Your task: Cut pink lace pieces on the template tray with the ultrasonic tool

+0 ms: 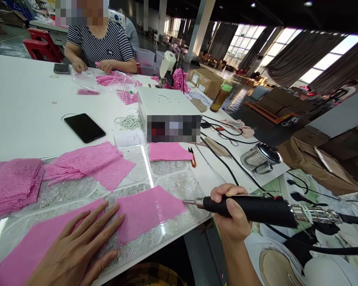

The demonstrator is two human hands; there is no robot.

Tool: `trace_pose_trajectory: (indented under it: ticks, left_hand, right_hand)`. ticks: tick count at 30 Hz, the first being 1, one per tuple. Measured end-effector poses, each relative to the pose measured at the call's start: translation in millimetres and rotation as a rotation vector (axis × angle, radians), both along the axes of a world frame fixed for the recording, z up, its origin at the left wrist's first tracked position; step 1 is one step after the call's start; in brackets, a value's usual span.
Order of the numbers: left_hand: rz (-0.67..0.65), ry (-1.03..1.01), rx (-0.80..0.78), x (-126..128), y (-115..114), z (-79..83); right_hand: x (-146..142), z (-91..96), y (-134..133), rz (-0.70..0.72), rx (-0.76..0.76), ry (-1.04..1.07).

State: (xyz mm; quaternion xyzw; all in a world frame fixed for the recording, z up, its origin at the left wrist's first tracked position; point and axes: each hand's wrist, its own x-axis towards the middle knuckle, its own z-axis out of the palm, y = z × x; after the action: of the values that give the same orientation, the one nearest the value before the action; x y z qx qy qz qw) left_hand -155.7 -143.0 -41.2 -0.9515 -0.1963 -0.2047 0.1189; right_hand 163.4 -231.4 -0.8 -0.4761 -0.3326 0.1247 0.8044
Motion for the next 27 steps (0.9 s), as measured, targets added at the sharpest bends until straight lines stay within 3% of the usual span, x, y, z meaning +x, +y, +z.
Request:
trace_pose_trajectory:
  ticks: [6,9,14,16,20,24,27]
  left_hand:
    - [-0.011,-0.053,-0.004,1.2,0.5,0.9]
    - [-0.035,-0.116,-0.084,2.2,-2.7,3.9]
    - [-0.121,-0.298,-0.251,10.3,-27.3,16.1]
    - [-0.191,-0.18,-0.29,21.2,-38.9,22.7]
    - [-0.294,0.118,-0.266,65.3,-45.7,32.9]
    - [-0.279,0.128,-0.165,129.4,-36.3,28.8]
    - [-0.266,0.117,-0.222,170.3,-31.2,18.9]
  right_hand:
    - [3.9,2.4,-1.6,-0.073,-0.007,0.088]
    - [10.1,2.6,-3.7,-0.157,0.032,0.196]
    - [19.8,-4.4,-6.4,-0.217,0.059,0.261]
    - [21.8,-7.8,-7.1,-0.21,0.062,0.263]
    - [20.1,-10.6,-10.4,-0.22,0.023,0.258]
    - [18.6,-16.7,-20.6,-0.194,-0.173,0.185]
    - [30.1,-34.8,-31.0,-0.213,-0.219,0.085]
